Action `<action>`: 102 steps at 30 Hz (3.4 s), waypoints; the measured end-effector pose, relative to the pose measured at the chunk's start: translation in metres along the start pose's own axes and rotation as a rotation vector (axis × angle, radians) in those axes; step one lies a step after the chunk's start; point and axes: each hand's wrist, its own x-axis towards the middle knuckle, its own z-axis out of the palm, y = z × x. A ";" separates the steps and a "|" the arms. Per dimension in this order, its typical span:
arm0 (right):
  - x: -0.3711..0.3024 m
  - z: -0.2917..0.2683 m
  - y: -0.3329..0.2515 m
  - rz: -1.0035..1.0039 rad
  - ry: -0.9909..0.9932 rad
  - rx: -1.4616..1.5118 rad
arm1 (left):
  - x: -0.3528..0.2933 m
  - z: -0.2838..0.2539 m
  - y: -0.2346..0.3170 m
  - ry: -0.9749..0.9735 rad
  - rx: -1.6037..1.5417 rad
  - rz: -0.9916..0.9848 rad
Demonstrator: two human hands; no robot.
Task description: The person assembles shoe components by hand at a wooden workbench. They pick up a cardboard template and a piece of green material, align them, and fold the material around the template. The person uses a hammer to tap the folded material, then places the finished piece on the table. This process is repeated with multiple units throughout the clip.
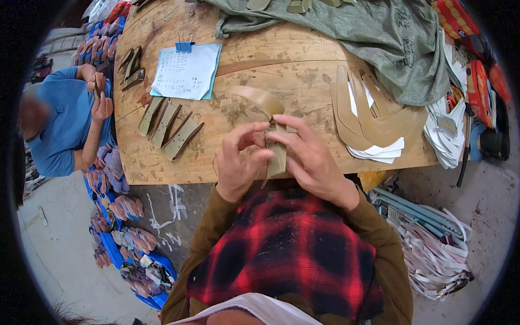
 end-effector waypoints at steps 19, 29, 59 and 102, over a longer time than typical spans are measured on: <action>-0.004 -0.007 -0.011 0.556 0.185 0.676 | -0.009 -0.002 -0.006 0.120 0.003 0.284; 0.000 0.009 -0.002 0.470 0.108 0.686 | -0.027 0.000 -0.005 -0.001 -0.104 0.210; 0.001 0.011 -0.031 0.485 0.276 0.533 | -0.024 0.013 -0.017 0.026 0.304 0.226; -0.009 0.005 -0.021 0.570 0.461 0.740 | -0.011 0.031 -0.029 -0.047 0.677 0.255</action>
